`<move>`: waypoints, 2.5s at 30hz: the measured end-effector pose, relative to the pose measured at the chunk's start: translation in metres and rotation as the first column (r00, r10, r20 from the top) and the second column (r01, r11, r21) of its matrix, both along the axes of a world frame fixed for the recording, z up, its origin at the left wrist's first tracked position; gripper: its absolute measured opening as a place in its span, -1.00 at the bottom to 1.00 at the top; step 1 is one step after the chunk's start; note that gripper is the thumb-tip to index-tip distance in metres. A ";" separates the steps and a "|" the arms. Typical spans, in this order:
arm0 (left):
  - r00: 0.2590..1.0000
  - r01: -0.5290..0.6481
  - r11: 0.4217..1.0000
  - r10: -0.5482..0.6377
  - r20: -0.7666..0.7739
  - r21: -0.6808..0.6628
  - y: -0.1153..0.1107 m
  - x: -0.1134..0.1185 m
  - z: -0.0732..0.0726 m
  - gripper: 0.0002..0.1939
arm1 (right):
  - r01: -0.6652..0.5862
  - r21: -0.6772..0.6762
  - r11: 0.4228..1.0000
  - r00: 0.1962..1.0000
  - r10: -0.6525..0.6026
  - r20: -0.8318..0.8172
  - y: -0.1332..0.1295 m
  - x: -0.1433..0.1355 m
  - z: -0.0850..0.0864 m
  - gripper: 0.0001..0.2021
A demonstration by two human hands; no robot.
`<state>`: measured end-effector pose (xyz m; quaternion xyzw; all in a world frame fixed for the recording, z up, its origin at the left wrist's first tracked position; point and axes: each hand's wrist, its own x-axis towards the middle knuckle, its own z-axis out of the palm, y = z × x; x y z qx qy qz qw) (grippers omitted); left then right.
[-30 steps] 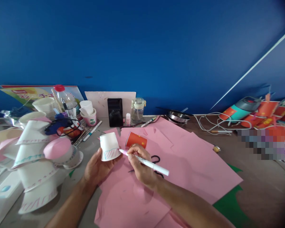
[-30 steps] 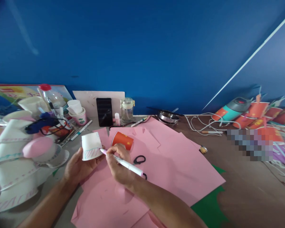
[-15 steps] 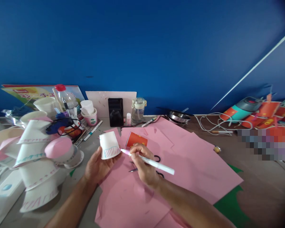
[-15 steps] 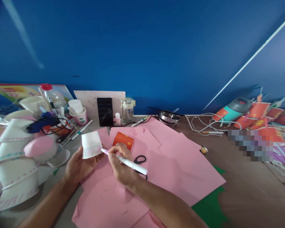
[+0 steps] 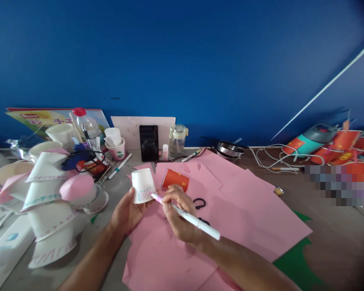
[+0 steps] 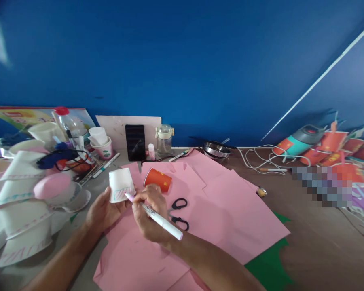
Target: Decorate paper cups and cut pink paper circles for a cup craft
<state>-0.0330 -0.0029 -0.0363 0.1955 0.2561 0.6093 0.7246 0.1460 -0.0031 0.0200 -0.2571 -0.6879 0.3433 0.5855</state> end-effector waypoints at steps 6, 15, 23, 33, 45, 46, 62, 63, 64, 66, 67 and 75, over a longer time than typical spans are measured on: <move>1.000 0.012 1.000 -0.012 0.007 0.026 0.000 -0.002 0.002 -0.64 | 0.022 0.023 0.999 0.999 -0.023 0.029 0.001 0.000 -0.003 -0.92; 1.000 0.007 1.000 -0.007 0.010 0.006 0.000 -0.003 0.001 -0.61 | 0.022 -0.015 1.000 1.000 -0.022 0.016 0.000 0.001 -0.002 -0.91; 1.000 0.003 1.000 -0.003 0.004 -0.022 -0.001 0.000 0.007 -0.65 | 0.020 0.027 0.999 1.000 -0.021 0.021 0.000 -0.003 -0.004 -0.93; 1.000 -0.015 0.999 0.016 0.013 -0.043 -0.002 0.003 0.006 -0.68 | 0.021 0.020 1.000 0.998 -0.022 0.061 -0.001 -0.003 -0.003 -0.92; 0.999 -0.039 0.999 0.039 0.007 0.008 -0.002 -0.002 0.010 -0.60 | 0.026 -0.069 0.997 0.998 -0.022 0.053 0.002 -0.001 -0.009 -0.92; 0.999 -0.036 0.999 0.036 0.009 0.013 -0.002 -0.002 0.010 -0.59 | 0.026 -0.086 0.996 0.998 -0.021 0.060 0.002 0.000 -0.009 -0.91; 1.000 -0.010 0.998 0.010 -0.007 -0.062 -0.002 -0.001 0.006 -0.63 | -0.039 -0.027 0.999 0.999 0.039 0.028 -0.004 -0.003 0.001 -0.93; 1.000 -0.009 0.998 0.008 -0.007 -0.063 -0.002 -0.001 0.006 -0.62 | -0.034 -0.024 0.999 0.999 0.035 0.034 -0.005 -0.003 0.001 -0.93; 1.000 -0.004 0.998 0.003 -0.006 -0.063 -0.002 -0.001 0.006 -0.62 | -0.029 -0.023 0.999 0.999 0.030 0.044 -0.005 -0.003 0.001 -0.93; 1.000 0.008 0.998 -0.008 -0.001 -0.060 -0.002 -0.001 0.005 -0.61 | -0.022 -0.015 1.000 0.998 0.023 0.060 -0.005 -0.004 0.001 -0.93; 1.000 0.014 0.998 -0.013 0.003 -0.057 -0.002 -0.001 0.005 -0.62 | -0.020 -0.006 1.000 0.998 0.020 0.064 -0.004 -0.004 0.000 -0.92; 1.000 0.015 0.998 -0.015 -0.001 -0.054 -0.002 0.000 0.004 -0.68 | -0.002 0.047 0.999 0.997 -0.001 0.071 -0.003 -0.005 -0.002 -0.92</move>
